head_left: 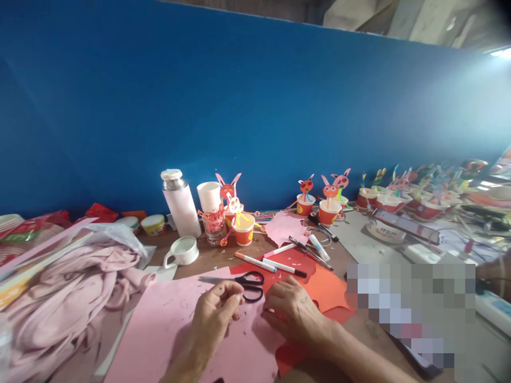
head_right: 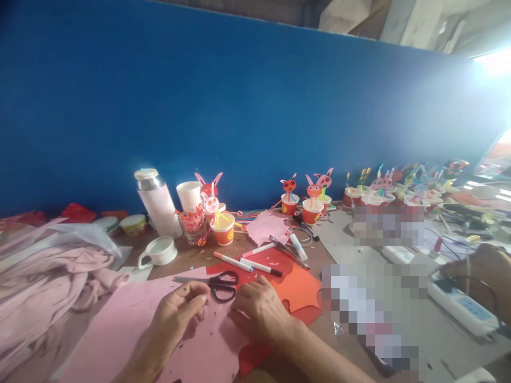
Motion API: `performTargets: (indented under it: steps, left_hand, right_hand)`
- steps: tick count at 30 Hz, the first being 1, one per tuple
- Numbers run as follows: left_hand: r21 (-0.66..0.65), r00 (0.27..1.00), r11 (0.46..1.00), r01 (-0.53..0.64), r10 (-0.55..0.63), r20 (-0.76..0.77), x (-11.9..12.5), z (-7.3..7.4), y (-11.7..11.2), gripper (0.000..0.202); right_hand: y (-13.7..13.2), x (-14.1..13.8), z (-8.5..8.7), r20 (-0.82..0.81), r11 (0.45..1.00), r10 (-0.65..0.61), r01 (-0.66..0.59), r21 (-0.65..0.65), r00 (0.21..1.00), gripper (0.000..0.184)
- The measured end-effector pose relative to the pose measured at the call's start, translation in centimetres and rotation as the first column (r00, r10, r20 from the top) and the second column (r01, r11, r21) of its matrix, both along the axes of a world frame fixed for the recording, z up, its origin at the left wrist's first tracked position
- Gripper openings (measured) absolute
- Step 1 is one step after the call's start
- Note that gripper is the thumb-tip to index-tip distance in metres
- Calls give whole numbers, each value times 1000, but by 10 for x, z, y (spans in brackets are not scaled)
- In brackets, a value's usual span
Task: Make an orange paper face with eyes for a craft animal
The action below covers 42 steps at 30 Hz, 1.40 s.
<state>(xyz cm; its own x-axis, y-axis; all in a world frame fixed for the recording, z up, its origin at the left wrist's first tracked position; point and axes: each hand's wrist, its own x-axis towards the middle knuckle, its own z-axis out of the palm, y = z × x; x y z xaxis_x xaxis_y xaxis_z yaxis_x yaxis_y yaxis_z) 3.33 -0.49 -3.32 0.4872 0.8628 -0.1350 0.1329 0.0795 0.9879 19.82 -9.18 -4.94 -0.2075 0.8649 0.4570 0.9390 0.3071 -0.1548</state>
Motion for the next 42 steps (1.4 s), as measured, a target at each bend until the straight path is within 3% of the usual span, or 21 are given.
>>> performTargets:
  steps: [5,10,17,22,25,34,36,39,42]
  left_hand:
    - [25,1000,1000,7,-7,-10,-3,1,2,13]
    - [-28,999,999,18,-19,-36,-5,11,3,19]
    - [-62,996,997,44,-48,-77,-5,9,3,29]
    - [-40,997,998,-54,51,-64,-4,8,4,25]
    - [-8,997,998,-70,69,-23,-3,13,4,23]
    - [-62,992,997,52,-59,-110,-4,17,4,28]
    - [-22,999,999,24,-25,-36,-8,23,10,26]
    - [58,988,992,-116,109,105,-25,38,28,24]
    - [50,927,960,-274,250,278,-48,55,46,22]
  right_hand:
    - [5,10,4,-67,998,-60,61,8,996,22]
    - [6,16,6,-119,985,-173,174,-8,978,21]
    - [9,43,8,-114,901,-434,433,-39,894,15]
    - [10,64,8,-75,841,-542,540,-49,837,21]
    - [10,69,6,-50,823,-567,564,-60,822,22]
    - [13,62,2,3,855,-505,500,-138,863,21]
    - [13,65,2,-3,851,-513,508,-133,859,22]
    - [15,72,-3,-5,842,-531,527,-119,847,24]
    - [17,73,-9,53,829,-555,557,-44,830,28]
